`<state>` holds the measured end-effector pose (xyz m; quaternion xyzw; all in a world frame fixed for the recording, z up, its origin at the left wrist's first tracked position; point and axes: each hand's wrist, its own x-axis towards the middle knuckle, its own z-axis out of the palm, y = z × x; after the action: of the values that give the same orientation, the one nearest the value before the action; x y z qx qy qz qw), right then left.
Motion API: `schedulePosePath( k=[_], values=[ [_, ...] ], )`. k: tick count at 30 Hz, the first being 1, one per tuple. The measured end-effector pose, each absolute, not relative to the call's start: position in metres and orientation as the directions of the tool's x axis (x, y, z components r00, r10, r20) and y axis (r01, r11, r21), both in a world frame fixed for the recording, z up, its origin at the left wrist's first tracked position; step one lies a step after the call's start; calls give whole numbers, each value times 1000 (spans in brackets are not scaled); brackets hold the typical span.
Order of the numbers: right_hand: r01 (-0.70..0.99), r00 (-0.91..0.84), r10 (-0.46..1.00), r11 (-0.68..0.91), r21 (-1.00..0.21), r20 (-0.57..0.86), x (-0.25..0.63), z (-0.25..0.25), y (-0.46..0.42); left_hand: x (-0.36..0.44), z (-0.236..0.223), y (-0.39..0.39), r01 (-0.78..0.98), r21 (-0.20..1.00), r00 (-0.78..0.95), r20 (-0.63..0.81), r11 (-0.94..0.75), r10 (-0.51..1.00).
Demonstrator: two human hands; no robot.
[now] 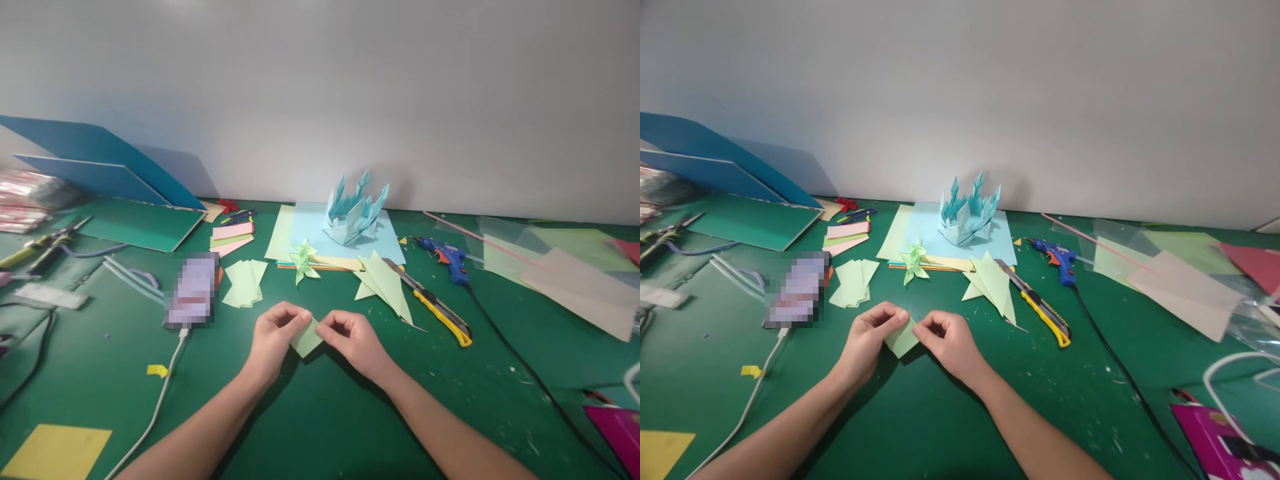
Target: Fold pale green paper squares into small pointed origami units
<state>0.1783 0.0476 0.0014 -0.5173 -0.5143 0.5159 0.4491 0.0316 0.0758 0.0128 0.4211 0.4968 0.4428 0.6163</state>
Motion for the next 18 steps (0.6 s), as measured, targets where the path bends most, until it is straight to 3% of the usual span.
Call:
schedulePosePath(
  k=[8, 18],
  values=[
    [-191, -187, 982, -37, -981, -1, 177, -2, 44, 32, 13, 75, -410, 752, 208, -473, 516, 856],
    [-38, 96, 990, 111, -993, 107, 161, -4, 40, 44, 13, 64, -477, 745, 225, -409, 466, 884]
  ],
)
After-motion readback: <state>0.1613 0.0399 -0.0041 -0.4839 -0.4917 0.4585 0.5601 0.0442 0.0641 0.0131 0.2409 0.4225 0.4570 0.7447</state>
